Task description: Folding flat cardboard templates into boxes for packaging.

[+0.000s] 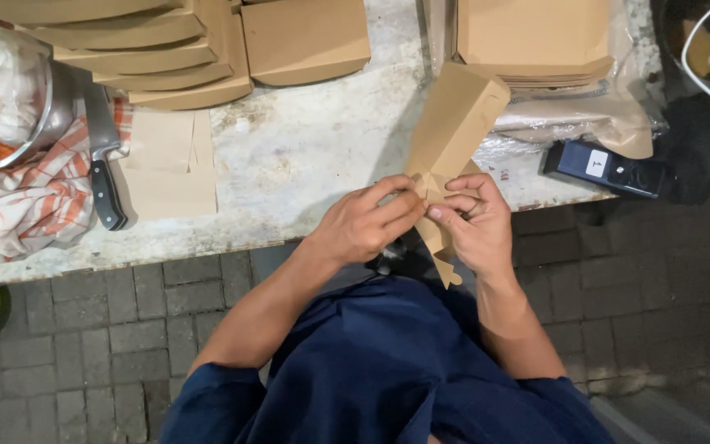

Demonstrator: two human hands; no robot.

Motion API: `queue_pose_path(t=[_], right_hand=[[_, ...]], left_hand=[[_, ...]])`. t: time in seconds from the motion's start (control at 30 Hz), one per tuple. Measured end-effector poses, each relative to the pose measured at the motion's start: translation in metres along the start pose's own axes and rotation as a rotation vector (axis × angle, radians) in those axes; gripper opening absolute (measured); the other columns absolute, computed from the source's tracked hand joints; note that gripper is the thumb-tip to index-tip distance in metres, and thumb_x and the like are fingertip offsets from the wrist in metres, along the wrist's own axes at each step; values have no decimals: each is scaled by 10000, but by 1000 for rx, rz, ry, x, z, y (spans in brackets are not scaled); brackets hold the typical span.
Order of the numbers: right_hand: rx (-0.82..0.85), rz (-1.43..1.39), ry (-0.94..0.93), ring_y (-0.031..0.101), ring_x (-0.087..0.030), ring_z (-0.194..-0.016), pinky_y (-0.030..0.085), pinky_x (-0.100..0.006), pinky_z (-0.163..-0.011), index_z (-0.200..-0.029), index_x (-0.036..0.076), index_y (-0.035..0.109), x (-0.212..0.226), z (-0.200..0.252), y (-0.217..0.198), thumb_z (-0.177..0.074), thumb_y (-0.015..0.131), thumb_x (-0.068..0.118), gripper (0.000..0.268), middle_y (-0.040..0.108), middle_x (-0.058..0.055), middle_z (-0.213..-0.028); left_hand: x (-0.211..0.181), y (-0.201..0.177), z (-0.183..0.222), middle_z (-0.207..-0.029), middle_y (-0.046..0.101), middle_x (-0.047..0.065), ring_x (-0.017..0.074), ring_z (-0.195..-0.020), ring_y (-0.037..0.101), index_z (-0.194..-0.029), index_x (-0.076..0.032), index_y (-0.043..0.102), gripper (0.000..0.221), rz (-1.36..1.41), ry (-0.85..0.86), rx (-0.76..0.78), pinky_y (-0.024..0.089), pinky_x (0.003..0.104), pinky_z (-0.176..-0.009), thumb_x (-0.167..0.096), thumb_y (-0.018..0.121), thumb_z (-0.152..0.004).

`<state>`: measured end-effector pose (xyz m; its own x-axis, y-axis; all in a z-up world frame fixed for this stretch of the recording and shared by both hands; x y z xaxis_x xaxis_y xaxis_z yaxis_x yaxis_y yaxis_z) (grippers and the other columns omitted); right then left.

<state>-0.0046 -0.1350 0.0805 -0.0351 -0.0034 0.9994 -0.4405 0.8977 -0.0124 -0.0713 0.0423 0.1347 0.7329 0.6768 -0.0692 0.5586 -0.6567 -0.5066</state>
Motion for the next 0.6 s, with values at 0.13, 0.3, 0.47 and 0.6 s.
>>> queue_pose_path(t=[0.13,0.3,0.47,0.6], right_hand=[[27,-64,41,678,-96,-717,576,-216,-604,-1093,-22,528,-28,-3,-2,-853,769,51,347,740,-105,-839],[48,-157,51,701,-114,-732,568,-209,-613,-1094,-2,546,-43,5,9,-874,740,47,297,745,-108,-870],[205,-201,71,661,-51,-722,520,-167,-612,-1177,5,591,-32,2,24,-893,681,106,314,744,-117,-929],[153,23,-8,671,-222,-1020,524,-357,-859,-1271,36,599,5,-4,22,-874,728,148,432,691,-145,-1161]], left_hand=[[3,-2,-3,-891,637,183,368,-880,651,-931,71,711,384,180,-130,-73,580,403,-828,-102,391,-1053],[6,-7,-1,-972,682,125,324,-931,664,-1014,-3,732,275,335,-464,-165,577,423,-892,-181,806,-818],[14,-7,10,-1364,532,142,346,-1233,574,-1444,-99,481,797,330,-906,-73,509,476,-1015,-265,884,-776],[31,-7,34,-1398,515,227,412,-1221,571,-1511,-69,354,737,365,-1078,-122,513,505,-995,-58,745,-887]])
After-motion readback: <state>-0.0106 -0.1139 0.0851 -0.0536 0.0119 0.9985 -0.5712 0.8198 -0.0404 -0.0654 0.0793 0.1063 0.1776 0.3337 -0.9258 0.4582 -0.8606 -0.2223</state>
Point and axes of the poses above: each hand's wrist, its own z-axis away from the middle knuckle, its own y-axis out of the palm, x = y × z, the point moved 3 cm from there along -z, towards the middle knuckle
